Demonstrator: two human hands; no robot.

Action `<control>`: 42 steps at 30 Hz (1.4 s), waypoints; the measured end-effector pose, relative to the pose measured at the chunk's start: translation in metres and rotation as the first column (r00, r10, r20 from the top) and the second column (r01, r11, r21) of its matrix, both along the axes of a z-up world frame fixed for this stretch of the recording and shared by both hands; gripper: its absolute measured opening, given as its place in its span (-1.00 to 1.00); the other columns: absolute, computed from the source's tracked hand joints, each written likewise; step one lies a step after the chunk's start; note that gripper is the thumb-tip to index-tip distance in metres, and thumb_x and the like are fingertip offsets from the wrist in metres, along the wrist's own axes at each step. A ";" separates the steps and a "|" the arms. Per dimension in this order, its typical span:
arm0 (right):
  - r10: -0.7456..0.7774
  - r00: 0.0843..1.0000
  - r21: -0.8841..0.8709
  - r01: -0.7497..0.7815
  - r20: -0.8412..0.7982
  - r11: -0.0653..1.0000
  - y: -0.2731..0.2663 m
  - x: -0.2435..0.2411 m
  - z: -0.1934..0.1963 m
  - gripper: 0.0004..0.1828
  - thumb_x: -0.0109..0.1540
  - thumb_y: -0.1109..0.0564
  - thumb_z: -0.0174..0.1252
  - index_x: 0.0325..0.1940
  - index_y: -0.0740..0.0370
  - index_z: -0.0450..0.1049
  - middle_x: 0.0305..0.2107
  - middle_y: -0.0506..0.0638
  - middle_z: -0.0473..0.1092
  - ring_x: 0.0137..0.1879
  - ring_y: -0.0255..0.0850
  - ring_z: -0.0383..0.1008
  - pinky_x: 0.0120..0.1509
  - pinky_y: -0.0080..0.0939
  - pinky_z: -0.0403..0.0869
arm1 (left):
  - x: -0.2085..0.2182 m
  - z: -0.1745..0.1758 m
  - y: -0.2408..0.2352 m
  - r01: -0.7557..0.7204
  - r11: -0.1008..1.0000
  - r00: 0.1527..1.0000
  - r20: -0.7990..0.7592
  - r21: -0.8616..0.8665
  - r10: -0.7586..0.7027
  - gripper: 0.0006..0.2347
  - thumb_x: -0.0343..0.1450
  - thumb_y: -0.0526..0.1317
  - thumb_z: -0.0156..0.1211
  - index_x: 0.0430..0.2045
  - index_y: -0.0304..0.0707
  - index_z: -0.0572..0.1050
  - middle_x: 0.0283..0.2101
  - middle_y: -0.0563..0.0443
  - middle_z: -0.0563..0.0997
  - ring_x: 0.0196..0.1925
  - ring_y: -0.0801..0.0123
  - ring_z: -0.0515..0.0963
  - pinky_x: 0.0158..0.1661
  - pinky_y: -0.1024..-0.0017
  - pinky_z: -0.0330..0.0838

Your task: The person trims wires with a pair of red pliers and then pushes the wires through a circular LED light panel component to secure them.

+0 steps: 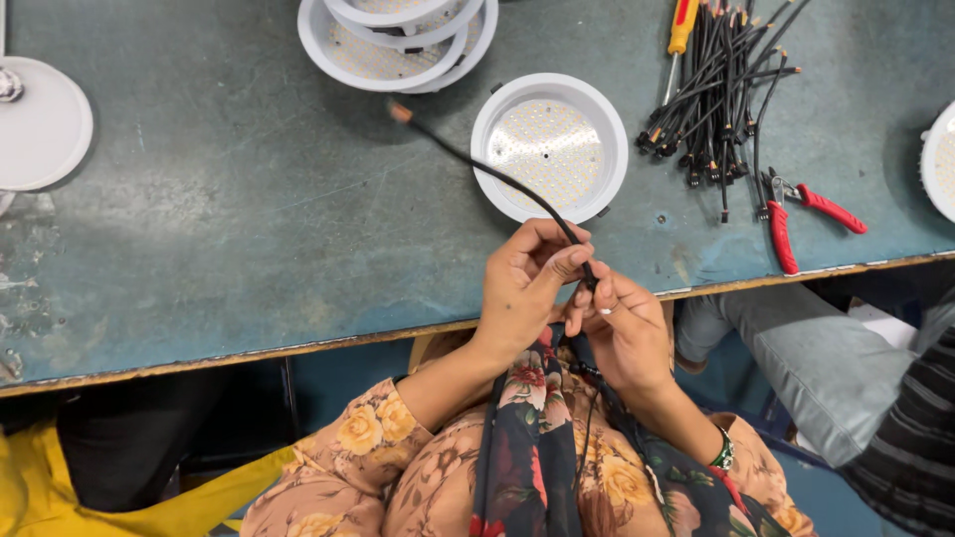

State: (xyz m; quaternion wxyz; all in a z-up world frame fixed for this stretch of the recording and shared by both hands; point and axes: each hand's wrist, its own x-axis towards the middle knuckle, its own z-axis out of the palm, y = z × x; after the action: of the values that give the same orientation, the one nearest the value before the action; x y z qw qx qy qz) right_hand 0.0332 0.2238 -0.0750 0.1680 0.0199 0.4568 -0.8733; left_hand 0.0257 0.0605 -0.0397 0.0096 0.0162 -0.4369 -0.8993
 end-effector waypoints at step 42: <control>-0.176 0.796 0.317 0.419 -0.579 0.851 0.056 -0.038 0.081 -0.76 0.38 0.14 0.23 -0.04 0.43 0.49 -0.21 0.11 0.49 -0.20 -0.14 0.58 -0.15 -0.24 0.51 | -0.011 0.035 -0.013 -0.047 0.563 0.949 -0.213 -0.825 -0.232 -0.83 0.55 -0.24 0.10 -0.05 -0.25 0.56 -0.19 -0.15 0.68 -0.31 0.08 0.65 -0.27 0.34 0.50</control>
State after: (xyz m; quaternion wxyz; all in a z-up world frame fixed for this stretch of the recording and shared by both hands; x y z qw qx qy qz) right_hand -0.0050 0.2800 0.0058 -0.1163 -0.1118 0.6565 -0.7369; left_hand 0.0148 0.0475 -0.0052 0.0338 -0.1487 -0.7977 -0.5835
